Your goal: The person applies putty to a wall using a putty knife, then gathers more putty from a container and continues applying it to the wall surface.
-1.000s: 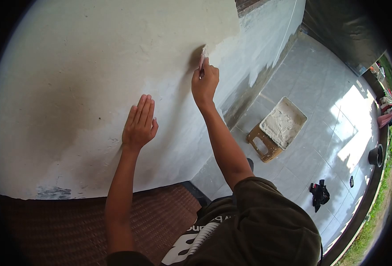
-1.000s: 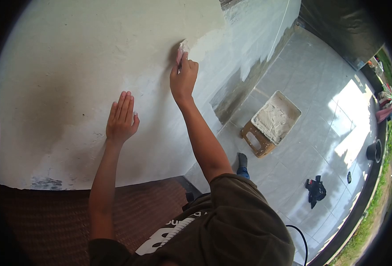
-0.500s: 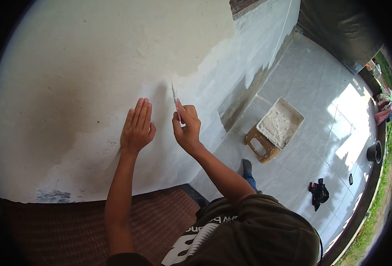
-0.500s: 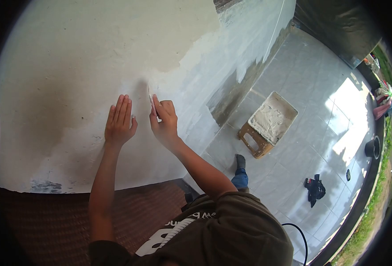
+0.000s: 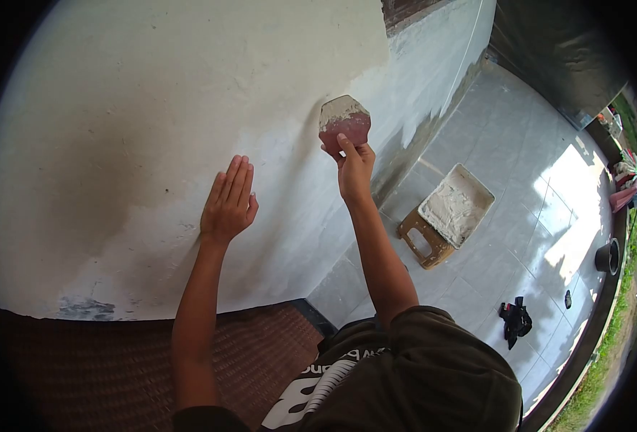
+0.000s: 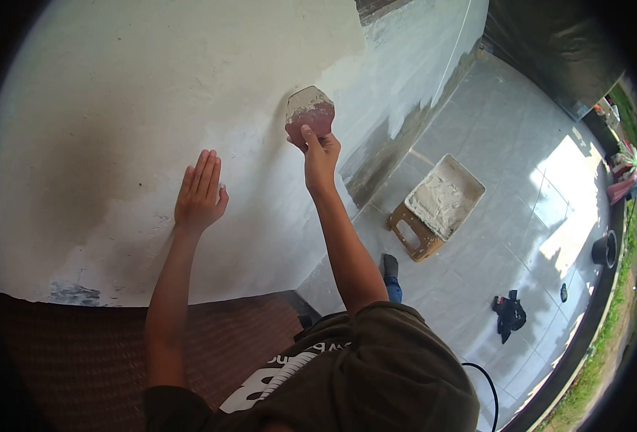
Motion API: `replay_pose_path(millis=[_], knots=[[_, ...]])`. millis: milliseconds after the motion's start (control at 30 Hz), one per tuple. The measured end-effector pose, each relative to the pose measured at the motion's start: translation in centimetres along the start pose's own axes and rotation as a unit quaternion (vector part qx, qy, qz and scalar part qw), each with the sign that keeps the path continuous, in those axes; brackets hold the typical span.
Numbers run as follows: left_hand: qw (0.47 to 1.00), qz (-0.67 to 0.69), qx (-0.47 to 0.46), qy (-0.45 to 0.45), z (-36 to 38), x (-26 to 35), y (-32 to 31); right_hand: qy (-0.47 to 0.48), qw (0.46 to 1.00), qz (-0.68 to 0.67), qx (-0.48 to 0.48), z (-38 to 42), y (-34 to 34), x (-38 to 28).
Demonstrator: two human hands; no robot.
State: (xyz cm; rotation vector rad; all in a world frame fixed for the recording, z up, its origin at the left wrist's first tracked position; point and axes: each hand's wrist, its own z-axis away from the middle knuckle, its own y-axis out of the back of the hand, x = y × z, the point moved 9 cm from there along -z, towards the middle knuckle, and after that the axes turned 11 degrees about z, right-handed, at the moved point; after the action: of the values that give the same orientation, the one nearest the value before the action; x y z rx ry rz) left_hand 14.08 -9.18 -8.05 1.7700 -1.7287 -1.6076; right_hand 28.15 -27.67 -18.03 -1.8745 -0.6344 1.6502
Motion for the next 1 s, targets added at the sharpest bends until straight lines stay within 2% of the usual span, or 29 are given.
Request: replay_pose_path(millis=[300, 600, 767, 900, 1000], knots=[[1.0, 0.0, 0.0, -0.004, -0.1, 0.0, -0.2, -0.035, 0.998, -0.032, -0.047, 2.5, 1.6, -1.0], [0.998, 0.052, 0.008, -0.019, -0.1, 0.0, 0.4, -0.042, 0.998, 0.043, -0.024, 9.3, 8.4, -5.4], [0.991, 0.135, 0.017, 0.012, 0.0, 0.2, 1.1, -0.045, 0.996, 0.076, -0.028, 10.2, 11.5, -7.2], [0.978, 0.199, 0.035, 0.046, -0.6, 3.4, 0.3, -0.072, 0.99, 0.12, -0.023, 9.3, 14.6, -7.4], [0.958, 0.283, 0.036, 0.037, -2.5, 8.5, -1.4, -0.091, 0.985, 0.143, -0.011, 8.0, 18.6, -7.0]])
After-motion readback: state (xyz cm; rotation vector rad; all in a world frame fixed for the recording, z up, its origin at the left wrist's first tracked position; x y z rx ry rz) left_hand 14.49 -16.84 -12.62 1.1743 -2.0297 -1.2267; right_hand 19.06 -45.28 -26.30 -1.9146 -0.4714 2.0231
